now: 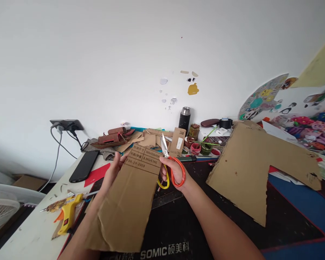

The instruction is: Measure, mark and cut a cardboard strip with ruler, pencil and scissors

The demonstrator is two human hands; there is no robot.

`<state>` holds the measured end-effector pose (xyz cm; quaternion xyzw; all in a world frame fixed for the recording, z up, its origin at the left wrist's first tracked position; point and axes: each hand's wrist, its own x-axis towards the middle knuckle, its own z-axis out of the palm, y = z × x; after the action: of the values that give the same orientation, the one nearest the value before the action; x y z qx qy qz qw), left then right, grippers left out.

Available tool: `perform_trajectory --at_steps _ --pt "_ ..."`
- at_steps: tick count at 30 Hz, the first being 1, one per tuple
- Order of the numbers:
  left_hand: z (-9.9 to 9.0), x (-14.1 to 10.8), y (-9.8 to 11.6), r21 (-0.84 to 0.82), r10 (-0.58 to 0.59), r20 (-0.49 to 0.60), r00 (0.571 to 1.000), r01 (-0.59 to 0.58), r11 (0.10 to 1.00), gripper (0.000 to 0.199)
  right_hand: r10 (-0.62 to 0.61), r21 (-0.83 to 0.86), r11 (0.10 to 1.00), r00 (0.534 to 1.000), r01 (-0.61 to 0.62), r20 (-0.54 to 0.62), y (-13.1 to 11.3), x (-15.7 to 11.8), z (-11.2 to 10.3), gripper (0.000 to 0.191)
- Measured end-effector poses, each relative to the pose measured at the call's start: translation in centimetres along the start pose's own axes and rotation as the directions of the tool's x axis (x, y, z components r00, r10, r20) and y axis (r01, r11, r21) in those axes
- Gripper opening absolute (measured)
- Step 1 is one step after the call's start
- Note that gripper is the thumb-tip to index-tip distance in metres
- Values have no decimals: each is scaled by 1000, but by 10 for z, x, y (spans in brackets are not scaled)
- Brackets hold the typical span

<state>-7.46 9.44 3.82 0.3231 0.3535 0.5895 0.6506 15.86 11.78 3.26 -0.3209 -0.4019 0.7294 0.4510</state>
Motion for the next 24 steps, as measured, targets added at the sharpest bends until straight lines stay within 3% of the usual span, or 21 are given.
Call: perform_trajectory --at_steps 4,9,15,20,24 --pt "-2 -4 1 65 -81 46 996 78 995 77 -14 -23 1000 999 13 -44 5 1 1 43" --pt "4 -11 -6 181 -167 28 986 159 970 54 -44 -42 998 995 40 -86 10 4 0 43" --pt "4 -5 -5 133 -52 -101 994 65 989 53 -61 -42 998 992 56 -113 7 4 1 55" --pt "1 -2 -4 87 24 -215 976 -5 996 50 -139 -186 974 990 131 -31 4 -2 7 68" --pt "4 -2 -4 78 42 -238 970 -24 997 48 -153 -301 939 986 165 64 4 -5 11 78"
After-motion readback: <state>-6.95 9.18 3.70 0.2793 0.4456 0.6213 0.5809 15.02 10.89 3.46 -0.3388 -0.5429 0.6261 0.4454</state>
